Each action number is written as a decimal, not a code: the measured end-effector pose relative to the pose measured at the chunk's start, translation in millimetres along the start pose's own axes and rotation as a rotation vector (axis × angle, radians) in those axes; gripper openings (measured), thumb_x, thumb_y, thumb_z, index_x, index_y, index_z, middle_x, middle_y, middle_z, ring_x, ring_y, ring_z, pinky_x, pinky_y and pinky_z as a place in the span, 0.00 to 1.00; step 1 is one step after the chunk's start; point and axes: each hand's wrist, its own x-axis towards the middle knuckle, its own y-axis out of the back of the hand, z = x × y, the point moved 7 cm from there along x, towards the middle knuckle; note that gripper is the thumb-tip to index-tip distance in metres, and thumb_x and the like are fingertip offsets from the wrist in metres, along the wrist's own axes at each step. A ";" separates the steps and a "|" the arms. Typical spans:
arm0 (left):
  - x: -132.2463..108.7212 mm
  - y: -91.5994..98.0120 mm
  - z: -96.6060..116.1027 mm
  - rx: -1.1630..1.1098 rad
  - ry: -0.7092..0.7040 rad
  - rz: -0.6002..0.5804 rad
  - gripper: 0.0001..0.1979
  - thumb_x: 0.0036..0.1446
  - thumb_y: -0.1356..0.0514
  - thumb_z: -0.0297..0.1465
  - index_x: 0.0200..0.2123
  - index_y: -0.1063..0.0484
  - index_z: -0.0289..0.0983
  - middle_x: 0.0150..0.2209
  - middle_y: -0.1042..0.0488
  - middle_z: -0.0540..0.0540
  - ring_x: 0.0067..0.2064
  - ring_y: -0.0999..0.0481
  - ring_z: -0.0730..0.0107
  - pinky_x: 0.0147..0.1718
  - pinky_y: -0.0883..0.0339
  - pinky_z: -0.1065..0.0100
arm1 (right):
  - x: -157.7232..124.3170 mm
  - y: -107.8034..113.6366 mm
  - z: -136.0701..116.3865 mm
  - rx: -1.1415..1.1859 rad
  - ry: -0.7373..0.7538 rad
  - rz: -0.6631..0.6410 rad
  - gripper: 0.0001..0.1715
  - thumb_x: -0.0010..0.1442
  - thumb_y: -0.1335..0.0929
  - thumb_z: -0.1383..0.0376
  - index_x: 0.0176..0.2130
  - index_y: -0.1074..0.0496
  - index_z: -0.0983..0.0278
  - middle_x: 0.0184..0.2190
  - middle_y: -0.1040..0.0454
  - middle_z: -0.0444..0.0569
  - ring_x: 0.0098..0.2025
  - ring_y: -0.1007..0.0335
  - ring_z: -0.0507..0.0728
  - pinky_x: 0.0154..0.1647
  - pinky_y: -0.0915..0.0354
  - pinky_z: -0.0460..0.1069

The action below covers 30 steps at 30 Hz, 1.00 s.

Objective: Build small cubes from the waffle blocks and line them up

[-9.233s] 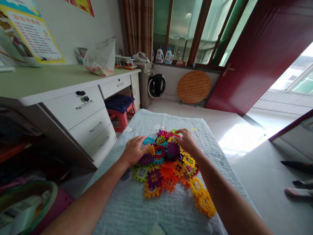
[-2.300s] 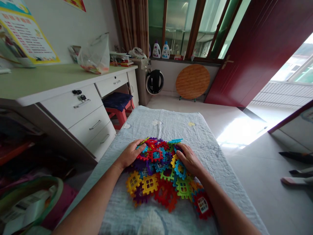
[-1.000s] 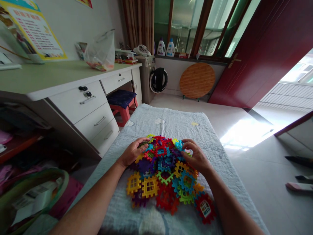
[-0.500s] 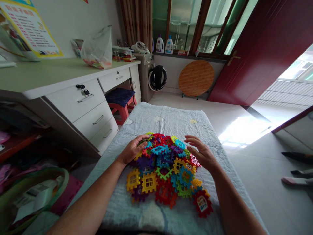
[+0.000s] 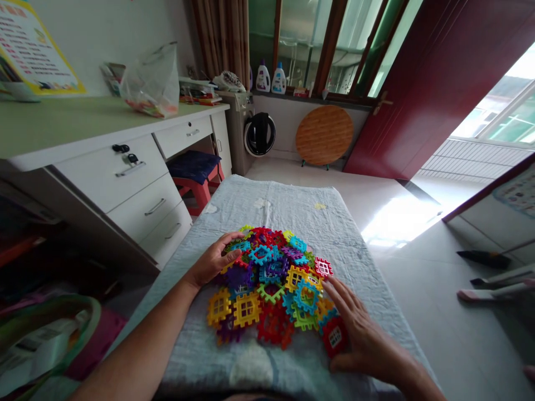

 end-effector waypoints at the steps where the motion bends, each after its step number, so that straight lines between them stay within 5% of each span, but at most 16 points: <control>1: 0.1 -0.5 1.4 0.015 -0.010 -0.002 0.26 0.54 0.42 0.45 0.53 0.33 0.39 0.57 0.35 0.43 0.60 0.40 0.53 0.60 0.50 0.58 | 1.8 -2.7 3.4 0.000 -0.004 0.005 0.71 0.36 0.25 0.47 0.67 0.64 0.57 0.67 0.61 0.58 0.67 0.67 0.74 0.61 0.55 0.71; 8: -0.3 0.0 5.8 0.031 -0.020 0.008 0.24 0.55 0.43 0.44 0.52 0.33 0.39 0.56 0.33 0.43 0.59 0.39 0.53 0.60 0.49 0.57 | 43.3 6.4 11.9 0.002 0.031 0.110 0.66 0.39 0.25 0.49 0.66 0.59 0.60 0.65 0.53 0.61 0.65 0.59 0.71 0.61 0.51 0.66; 13: -1.0 1.5 3.4 -0.014 -0.005 0.060 0.26 0.53 0.42 0.45 0.52 0.33 0.38 0.56 0.34 0.42 0.58 0.37 0.53 0.58 0.46 0.57 | 73.0 12.0 10.3 0.038 0.022 0.226 0.67 0.41 0.25 0.52 0.66 0.64 0.59 0.63 0.49 0.60 0.63 0.52 0.70 0.59 0.47 0.65; 19: -5.8 17.8 3.1 0.143 0.023 0.103 0.27 0.56 0.45 0.46 0.55 0.37 0.39 0.58 0.38 0.41 0.61 0.41 0.53 0.60 0.49 0.54 | 59.7 19.5 7.0 0.015 -0.068 0.298 0.66 0.45 0.27 0.50 0.66 0.68 0.58 0.64 0.51 0.60 0.64 0.54 0.69 0.60 0.47 0.65; 25: -60.5 -0.4 22.0 0.530 -0.102 -0.140 0.57 0.34 0.32 0.51 0.65 0.58 0.48 0.67 0.59 0.40 0.65 0.57 0.38 0.58 0.52 0.42 | 23.7 3.7 5.9 -0.082 0.002 0.179 0.68 0.43 0.27 0.49 0.67 0.68 0.59 0.67 0.61 0.58 0.67 0.65 0.71 0.61 0.51 0.66; 30: -92.3 -38.7 24.6 0.666 -0.175 -0.039 0.67 0.22 0.31 0.55 0.65 0.61 0.50 0.67 0.65 0.40 0.64 0.67 0.25 0.55 0.58 0.30 | 36.2 -8.4 -9.9 -0.078 0.023 0.158 0.70 0.42 0.27 0.46 0.67 0.70 0.58 0.67 0.66 0.58 0.67 0.70 0.72 0.61 0.53 0.68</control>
